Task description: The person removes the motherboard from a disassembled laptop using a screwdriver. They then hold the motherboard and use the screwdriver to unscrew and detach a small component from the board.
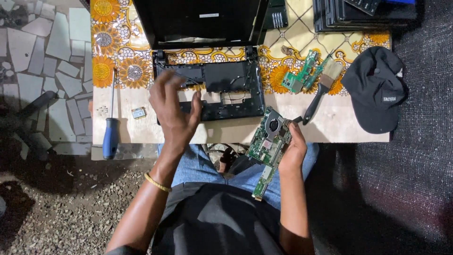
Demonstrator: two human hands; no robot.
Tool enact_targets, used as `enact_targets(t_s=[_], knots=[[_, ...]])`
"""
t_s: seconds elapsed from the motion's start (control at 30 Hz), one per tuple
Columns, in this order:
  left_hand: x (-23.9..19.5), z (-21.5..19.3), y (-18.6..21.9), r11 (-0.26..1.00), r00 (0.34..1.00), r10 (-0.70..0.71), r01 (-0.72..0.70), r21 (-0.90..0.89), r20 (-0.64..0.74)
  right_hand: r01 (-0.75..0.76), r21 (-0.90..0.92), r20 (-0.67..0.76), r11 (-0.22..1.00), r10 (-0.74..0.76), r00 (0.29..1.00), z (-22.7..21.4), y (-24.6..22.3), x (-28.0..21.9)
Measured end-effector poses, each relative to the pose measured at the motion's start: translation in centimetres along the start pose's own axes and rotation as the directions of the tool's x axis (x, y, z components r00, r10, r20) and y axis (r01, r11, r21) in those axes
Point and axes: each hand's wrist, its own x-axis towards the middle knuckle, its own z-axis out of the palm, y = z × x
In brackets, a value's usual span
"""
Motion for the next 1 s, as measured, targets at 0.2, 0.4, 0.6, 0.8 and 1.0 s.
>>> enact_targets(t_s=[0.2,0.4,0.6,0.8,1.0], knots=[[4.2,1.5,0.1,0.998,0.997,0.039,-0.042,0.037,0.063,0.132,0.018,-0.053,0.991,-0.131,0.990,1.6,-0.4,-1.6],[1.9,3.7,-0.2,0.994,0.946,-0.017,-0.018,0.106,0.325,0.041,0.016,-0.075,0.999,-0.040,0.996,3.9,-3.8,-4.1],[0.5,4.2,-0.2,0.998,0.962,0.002,-0.019,0.057,0.272,0.262,-0.446,0.573,0.856,0.048,0.818,9.8,-9.7,-9.2],[4.2,2.6,1.2,0.997,0.983,0.075,-0.079,0.017,0.165,0.131,-0.600,0.553,0.789,0.291,0.781,10.6,-7.0,-7.9],[12.1,0.9,-2.6,0.958,0.994,-0.022,-0.009,0.286,0.103,0.110,-0.554,0.556,0.825,0.268,0.787,10.5,-7.1,-8.7]])
